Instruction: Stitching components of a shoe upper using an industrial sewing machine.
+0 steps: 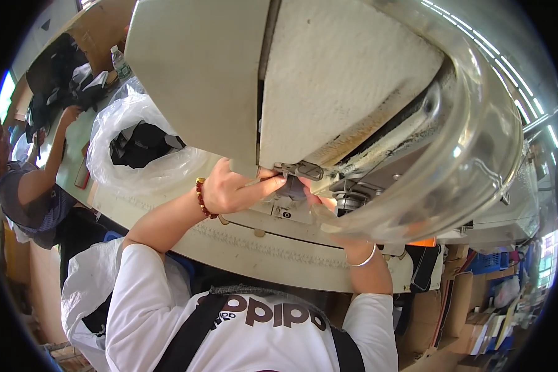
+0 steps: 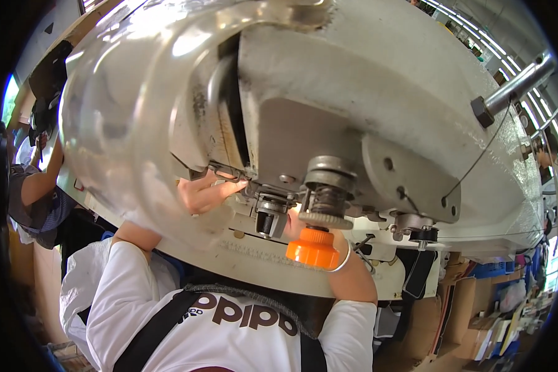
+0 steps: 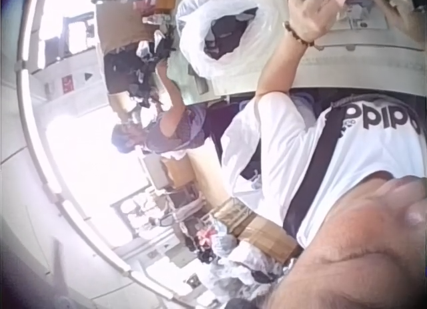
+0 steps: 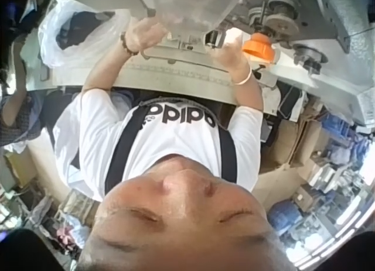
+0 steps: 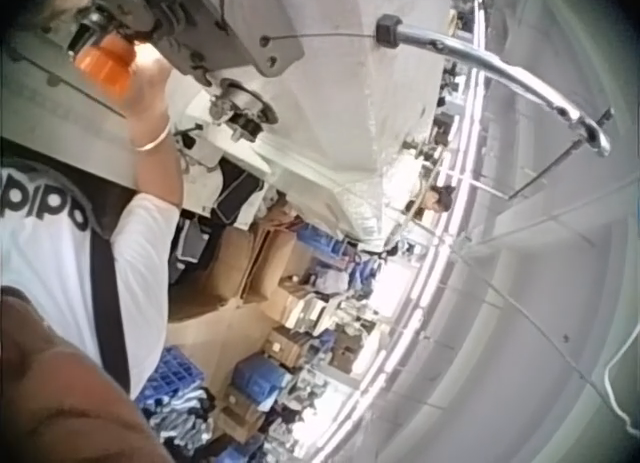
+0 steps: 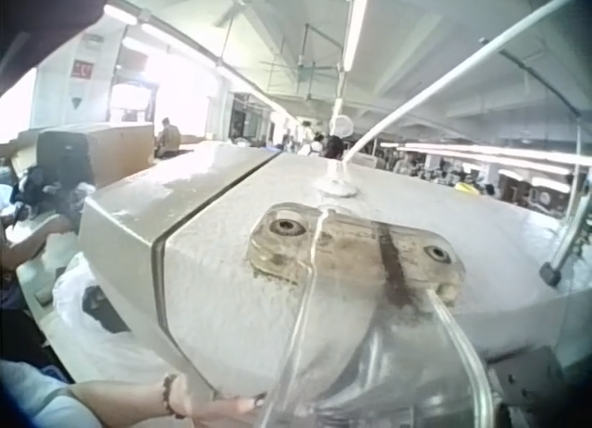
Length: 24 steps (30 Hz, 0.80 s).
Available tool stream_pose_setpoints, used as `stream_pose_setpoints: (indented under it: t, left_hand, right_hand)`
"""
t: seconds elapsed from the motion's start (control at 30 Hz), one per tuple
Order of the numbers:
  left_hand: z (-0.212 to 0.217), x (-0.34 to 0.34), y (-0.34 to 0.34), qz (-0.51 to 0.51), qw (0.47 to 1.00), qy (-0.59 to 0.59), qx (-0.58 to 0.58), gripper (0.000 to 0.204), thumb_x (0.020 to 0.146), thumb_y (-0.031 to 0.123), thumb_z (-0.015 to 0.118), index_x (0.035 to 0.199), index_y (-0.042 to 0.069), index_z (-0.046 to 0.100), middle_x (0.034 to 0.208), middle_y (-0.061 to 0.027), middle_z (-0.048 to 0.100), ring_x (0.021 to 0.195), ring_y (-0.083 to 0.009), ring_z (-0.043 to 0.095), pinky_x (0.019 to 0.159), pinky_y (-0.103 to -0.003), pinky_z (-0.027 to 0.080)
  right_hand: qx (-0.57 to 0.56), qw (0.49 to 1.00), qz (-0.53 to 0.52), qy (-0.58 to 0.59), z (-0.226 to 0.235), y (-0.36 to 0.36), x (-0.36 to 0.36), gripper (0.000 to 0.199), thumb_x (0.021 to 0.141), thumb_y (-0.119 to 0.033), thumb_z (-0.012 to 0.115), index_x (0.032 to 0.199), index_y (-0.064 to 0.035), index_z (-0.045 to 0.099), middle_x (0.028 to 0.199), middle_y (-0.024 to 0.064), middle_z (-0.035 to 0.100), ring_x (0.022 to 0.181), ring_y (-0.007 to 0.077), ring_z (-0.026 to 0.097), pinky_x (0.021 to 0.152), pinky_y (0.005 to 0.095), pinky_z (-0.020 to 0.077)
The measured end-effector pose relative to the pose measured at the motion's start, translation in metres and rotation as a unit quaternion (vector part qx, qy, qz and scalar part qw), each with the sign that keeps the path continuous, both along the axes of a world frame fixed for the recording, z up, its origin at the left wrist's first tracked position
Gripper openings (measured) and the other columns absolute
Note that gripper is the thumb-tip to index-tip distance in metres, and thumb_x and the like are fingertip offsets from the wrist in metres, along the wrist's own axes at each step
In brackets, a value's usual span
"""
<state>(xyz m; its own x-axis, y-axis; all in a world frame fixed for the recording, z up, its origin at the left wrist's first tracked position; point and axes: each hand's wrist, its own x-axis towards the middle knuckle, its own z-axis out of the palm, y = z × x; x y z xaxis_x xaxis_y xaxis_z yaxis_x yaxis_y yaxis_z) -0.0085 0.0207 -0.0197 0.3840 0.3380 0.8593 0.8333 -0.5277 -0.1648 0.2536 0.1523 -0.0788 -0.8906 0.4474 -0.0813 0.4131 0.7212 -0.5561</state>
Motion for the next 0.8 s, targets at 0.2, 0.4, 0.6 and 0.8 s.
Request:
stream_pose_setpoints:
  t: [0.2, 0.4, 0.6, 0.8]
  left_hand:
    - [0.004, 0.003, -0.006, 0.021, 1.000, 0.012, -0.013, 0.027, 0.070, 0.001, 0.083, 0.096, 0.006, 0.080, 0.091, -0.0070, 0.073, 0.082, -0.0249, 0.069, 0.062, -0.035, 0.053]
    - [-0.004, 0.004, 0.007, -0.028, 0.998, -0.050, 0.010, 0.023, 0.071, 0.000, 0.082, 0.094, 0.005, 0.080, 0.091, -0.0082, 0.074, 0.081, -0.0256, 0.070, 0.064, -0.037, 0.054]
    - [-0.041, -0.008, -0.009, 0.063, 0.989, -0.039, -0.125, 0.027, 0.082, 0.005, 0.077, 0.108, 0.007, 0.080, 0.105, -0.0089, 0.079, 0.080, -0.0246, 0.073, 0.069, -0.035, 0.059]
    - [-0.027, -0.014, 0.008, 0.001, 0.999, 0.032, 0.019, 0.019, 0.081, -0.008, 0.073, 0.093, 0.006, 0.075, 0.088, -0.0102, 0.070, 0.070, -0.0295, 0.067, 0.065, -0.039, 0.054]
  right_hand:
    - [-0.106, 0.989, 0.005, 0.102, -0.008, 0.006, 0.010, 0.066, 0.112, -0.032, 0.045, 0.168, -0.0075, 0.019, 0.164, 0.0203, 0.038, 0.147, 0.0252, 0.044, 0.125, 0.0337, 0.0360]
    - [-0.423, 0.829, 0.099, 0.352, -0.029, 0.023, 0.009, 0.067, 0.111, -0.032, 0.046, 0.168, -0.0063, 0.019, 0.164, 0.0185, 0.040, 0.149, 0.0265, 0.043, 0.125, 0.0345, 0.0350]
    - [0.100, 0.928, 0.076, 0.350, 0.008, -0.001, -0.010, 0.031, 0.097, -0.018, 0.062, 0.126, -0.0087, 0.055, 0.103, 0.0109, 0.058, 0.095, 0.0260, 0.060, 0.081, 0.0359, 0.0469]
    - [0.334, 0.850, 0.022, 0.406, 0.071, -0.030, -0.028, 0.013, 0.084, -0.011, 0.072, 0.090, -0.0094, 0.061, 0.073, 0.0049, 0.059, 0.063, 0.0229, 0.063, 0.054, 0.0401, 0.0433]
